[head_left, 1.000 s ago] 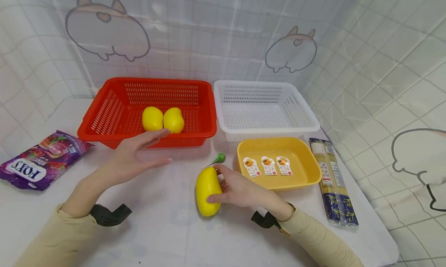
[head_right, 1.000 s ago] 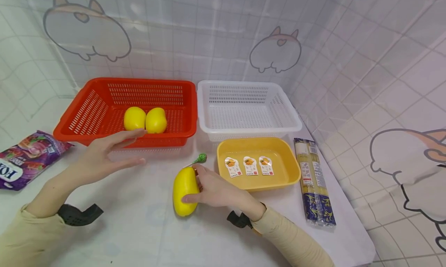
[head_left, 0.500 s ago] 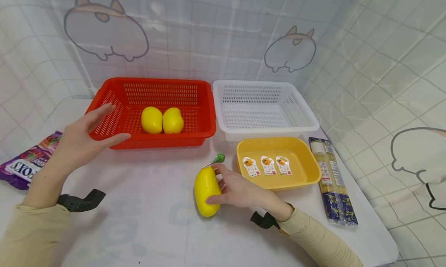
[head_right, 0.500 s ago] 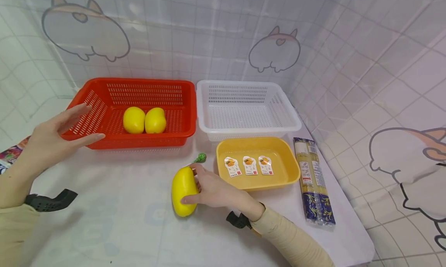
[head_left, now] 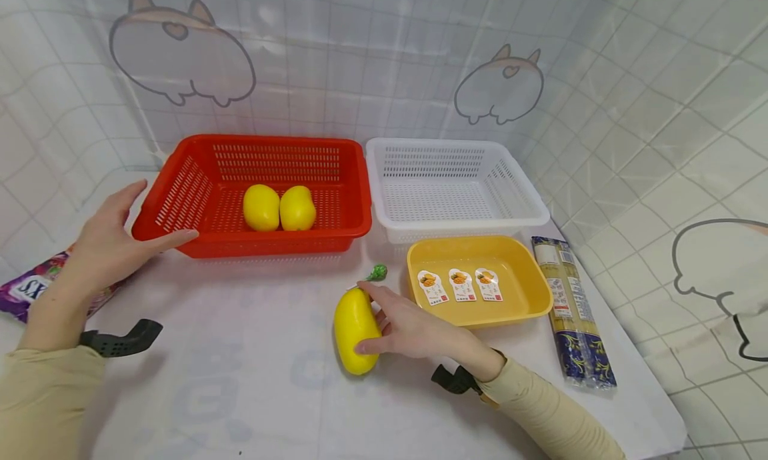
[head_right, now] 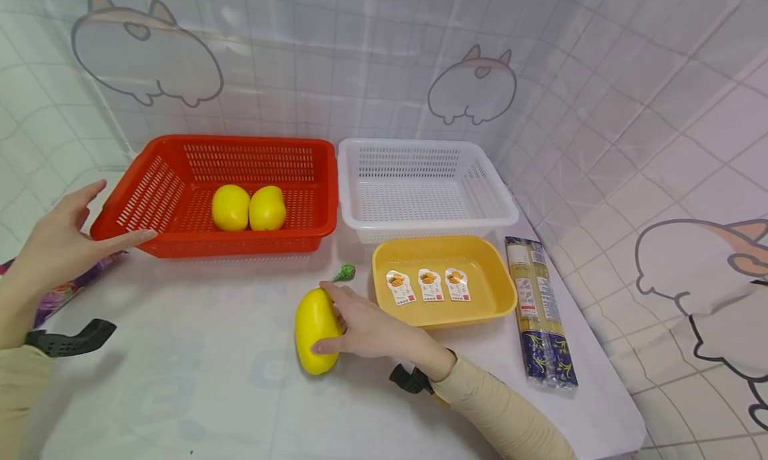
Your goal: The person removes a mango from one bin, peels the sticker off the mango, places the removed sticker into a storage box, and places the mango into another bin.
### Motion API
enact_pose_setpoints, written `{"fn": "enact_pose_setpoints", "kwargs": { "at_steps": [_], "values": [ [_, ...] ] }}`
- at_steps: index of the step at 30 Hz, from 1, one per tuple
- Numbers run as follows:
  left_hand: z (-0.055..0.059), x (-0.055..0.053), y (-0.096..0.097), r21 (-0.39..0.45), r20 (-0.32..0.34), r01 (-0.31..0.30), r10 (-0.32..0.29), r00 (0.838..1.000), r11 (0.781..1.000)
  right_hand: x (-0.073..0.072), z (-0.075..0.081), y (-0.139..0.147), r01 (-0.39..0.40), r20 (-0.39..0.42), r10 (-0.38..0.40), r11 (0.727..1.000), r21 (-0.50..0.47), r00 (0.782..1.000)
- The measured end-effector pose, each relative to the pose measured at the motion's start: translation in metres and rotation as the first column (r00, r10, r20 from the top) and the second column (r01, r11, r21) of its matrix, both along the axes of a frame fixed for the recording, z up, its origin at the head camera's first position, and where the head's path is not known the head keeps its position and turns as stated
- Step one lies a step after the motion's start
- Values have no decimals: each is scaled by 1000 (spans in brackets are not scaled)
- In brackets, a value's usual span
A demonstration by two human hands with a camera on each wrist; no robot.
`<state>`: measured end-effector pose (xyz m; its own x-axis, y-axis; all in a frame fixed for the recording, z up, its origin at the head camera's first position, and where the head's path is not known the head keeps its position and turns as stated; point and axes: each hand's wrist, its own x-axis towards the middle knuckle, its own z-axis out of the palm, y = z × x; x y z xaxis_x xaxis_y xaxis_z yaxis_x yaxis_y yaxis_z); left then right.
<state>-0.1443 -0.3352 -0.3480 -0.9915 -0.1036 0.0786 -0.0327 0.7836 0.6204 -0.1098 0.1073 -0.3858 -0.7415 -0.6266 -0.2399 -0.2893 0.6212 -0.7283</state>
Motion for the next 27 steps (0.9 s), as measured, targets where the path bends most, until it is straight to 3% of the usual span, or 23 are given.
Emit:
{"fn": "enact_pose_setpoints", "kwargs": {
  "at_steps": [8, 15, 27],
  "values": [
    [-7, -4, -10, 21, 57, 32, -34, 998, 999, 2, 1, -2, -2, -6, 2, 1000, -19, 1000],
    [-7, -7, -14, 23, 121, 24, -26, 992, 999, 4, 2, -4, 4, 3, -4, 999, -31, 1000],
    [-10, -7, -16, 66, 175, 12, -24, 984, 998, 3, 2, -4, -4, -1, 4, 999, -51, 1000]
  ]
}}
